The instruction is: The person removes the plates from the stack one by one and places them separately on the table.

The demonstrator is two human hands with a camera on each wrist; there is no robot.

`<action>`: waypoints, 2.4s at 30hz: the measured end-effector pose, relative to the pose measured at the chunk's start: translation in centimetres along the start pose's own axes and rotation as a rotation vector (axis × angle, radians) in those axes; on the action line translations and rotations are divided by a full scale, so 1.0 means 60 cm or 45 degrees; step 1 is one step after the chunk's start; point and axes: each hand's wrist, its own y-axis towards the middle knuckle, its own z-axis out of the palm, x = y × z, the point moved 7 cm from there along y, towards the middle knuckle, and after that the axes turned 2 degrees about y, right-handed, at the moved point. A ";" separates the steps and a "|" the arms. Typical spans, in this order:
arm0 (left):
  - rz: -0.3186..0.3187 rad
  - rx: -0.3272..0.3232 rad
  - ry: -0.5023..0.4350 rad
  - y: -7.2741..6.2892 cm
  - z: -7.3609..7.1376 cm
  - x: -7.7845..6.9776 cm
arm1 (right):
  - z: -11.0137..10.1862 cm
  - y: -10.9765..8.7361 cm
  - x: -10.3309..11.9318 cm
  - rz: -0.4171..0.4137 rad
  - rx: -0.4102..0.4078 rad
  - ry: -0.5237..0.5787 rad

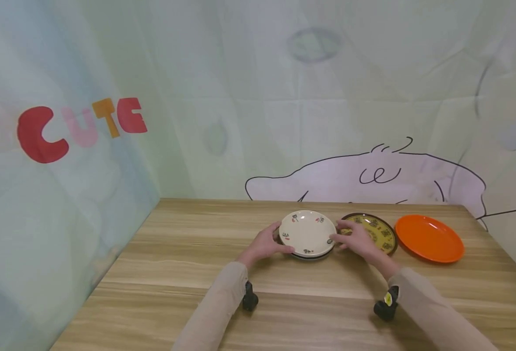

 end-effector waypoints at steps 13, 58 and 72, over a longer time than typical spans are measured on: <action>0.003 0.002 0.014 -0.004 -0.005 0.001 | 0.013 0.008 0.007 0.018 0.012 -0.154; 0.024 -0.002 0.050 0.000 0.001 -0.008 | 0.008 0.004 0.013 0.079 0.052 -0.037; 0.055 0.005 0.052 -0.004 0.001 -0.009 | 0.004 0.006 0.005 0.062 0.085 0.041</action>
